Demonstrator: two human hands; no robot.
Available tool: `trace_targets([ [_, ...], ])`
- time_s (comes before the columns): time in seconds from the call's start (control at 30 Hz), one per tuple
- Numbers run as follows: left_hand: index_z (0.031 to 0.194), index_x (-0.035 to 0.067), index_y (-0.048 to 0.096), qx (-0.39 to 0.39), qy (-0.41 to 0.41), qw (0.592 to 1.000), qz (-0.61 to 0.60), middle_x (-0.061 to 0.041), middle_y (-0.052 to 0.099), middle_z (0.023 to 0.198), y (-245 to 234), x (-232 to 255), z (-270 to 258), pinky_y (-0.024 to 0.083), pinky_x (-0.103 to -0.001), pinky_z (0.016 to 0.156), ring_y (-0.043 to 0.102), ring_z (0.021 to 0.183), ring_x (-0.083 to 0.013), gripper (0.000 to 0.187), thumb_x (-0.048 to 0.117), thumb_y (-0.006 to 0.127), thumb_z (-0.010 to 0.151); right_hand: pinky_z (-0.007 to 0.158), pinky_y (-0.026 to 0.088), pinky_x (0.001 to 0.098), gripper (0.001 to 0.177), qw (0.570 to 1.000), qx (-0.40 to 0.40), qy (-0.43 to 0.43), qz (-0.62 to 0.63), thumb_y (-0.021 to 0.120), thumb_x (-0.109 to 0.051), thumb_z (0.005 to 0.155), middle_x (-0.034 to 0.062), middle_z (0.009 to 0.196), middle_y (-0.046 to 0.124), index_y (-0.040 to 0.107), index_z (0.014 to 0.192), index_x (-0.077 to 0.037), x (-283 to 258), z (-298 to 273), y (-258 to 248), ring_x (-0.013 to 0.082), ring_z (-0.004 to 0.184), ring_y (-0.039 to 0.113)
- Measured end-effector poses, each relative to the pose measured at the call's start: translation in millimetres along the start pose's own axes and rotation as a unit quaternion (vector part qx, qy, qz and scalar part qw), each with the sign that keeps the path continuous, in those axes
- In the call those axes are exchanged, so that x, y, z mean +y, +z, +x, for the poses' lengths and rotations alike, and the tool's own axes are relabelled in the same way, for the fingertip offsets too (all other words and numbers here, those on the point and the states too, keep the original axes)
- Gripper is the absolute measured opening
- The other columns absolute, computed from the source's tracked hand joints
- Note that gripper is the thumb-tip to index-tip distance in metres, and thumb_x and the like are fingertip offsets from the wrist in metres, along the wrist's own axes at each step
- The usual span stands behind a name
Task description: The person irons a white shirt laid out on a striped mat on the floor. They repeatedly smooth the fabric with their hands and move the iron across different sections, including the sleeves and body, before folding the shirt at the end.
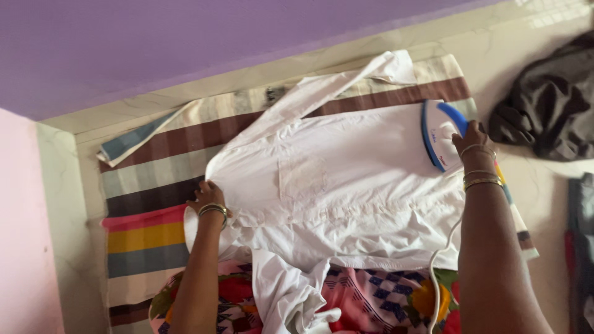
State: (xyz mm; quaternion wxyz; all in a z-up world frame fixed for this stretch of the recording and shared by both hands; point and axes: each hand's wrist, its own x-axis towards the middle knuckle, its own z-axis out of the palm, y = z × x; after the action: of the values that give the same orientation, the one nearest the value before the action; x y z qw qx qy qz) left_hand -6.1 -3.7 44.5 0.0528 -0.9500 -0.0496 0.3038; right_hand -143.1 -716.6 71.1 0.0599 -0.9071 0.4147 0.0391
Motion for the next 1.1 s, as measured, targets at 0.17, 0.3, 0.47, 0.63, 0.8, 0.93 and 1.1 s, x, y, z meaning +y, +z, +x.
trace_targets([
  [0.17,0.163,0.010,0.015,0.009,0.003,1.000,-0.004,-0.010,0.026,0.163,8.3,-5.4,9.5,0.029,-0.066,0.118,0.037,0.148,-0.0334,0.141,0.035,0.104,0.057,0.100,0.034,0.0649,0.063,0.989,-0.005,-0.065,-0.130,0.072,-0.021,0.081,0.0060,0.140,0.057,0.052,0.141,-0.029,39.6,-15.2,-10.5,0.0332,0.131,0.047],
  [0.3,0.163,0.010,0.014,0.009,-0.001,1.000,-0.001,-0.010,0.025,0.162,13.5,-5.7,14.0,0.030,-0.066,0.117,0.036,0.148,-0.0330,0.143,0.036,0.104,0.056,0.114,0.032,0.0560,0.051,0.978,0.007,-0.135,-0.159,0.066,-0.010,0.087,-0.0072,0.144,0.062,0.066,0.131,-0.036,65.4,-39.8,-13.9,0.0229,0.140,0.048],
  [0.47,0.163,0.009,0.013,0.012,0.002,1.000,0.009,-0.011,0.024,0.162,16.6,-4.9,17.7,0.029,-0.067,0.116,0.036,0.147,-0.0340,0.143,0.038,0.104,0.057,0.121,0.032,0.0480,0.036,0.936,0.037,-0.195,-0.292,0.065,-0.014,0.091,-0.0176,0.137,0.068,0.075,0.115,-0.039,75.5,-48.6,-10.9,0.0147,0.138,0.052],
  [0.63,0.163,0.010,0.014,0.012,-0.002,1.000,0.014,-0.010,0.024,0.163,16.1,-6.2,17.5,0.029,-0.066,0.116,0.036,0.148,-0.0326,0.143,0.039,0.104,0.057,0.122,0.032,0.0492,0.027,0.936,0.067,-0.198,-0.283,0.065,-0.020,0.095,-0.0128,0.131,0.070,0.079,0.110,-0.037,74.7,-49.1,0.2,0.0177,0.139,0.052],
  [0.8,0.164,0.010,0.014,0.017,0.000,1.000,0.010,-0.010,0.024,0.162,16.8,-5.4,16.1,0.029,-0.065,0.117,0.037,0.148,-0.0313,0.143,0.040,0.104,0.056,0.125,0.028,0.0502,0.031,0.925,0.052,-0.243,-0.287,0.065,-0.018,0.091,-0.0143,0.137,0.066,0.077,0.112,-0.036,95.6,-46.2,-0.5,0.0195,0.143,0.048],
  [0.93,0.164,0.011,0.014,0.019,-0.005,1.000,0.011,-0.010,0.024,0.163,17.7,-6.7,18.0,0.029,-0.066,0.117,0.037,0.148,-0.0299,0.144,0.039,0.104,0.056,0.129,0.024,0.0489,0.030,0.897,0.029,-0.322,-0.302,0.064,-0.018,0.089,-0.0156,0.146,0.060,0.075,0.112,-0.034,117.5,-42.8,-11.2,0.0184,0.149,0.042],
  [1.1,0.164,0.011,0.013,0.011,-0.014,1.000,0.023,-0.010,0.024,0.163,20.4,-5.7,22.7,0.031,-0.066,0.115,0.038,0.147,-0.0303,0.144,0.038,0.104,0.057,0.131,0.020,0.0487,0.025,0.882,-0.012,-0.329,-0.336,0.063,-0.022,0.091,-0.0139,0.149,0.056,0.074,0.112,-0.032,129.8,-50.6,-13.4,0.0181,0.152,0.037],
])
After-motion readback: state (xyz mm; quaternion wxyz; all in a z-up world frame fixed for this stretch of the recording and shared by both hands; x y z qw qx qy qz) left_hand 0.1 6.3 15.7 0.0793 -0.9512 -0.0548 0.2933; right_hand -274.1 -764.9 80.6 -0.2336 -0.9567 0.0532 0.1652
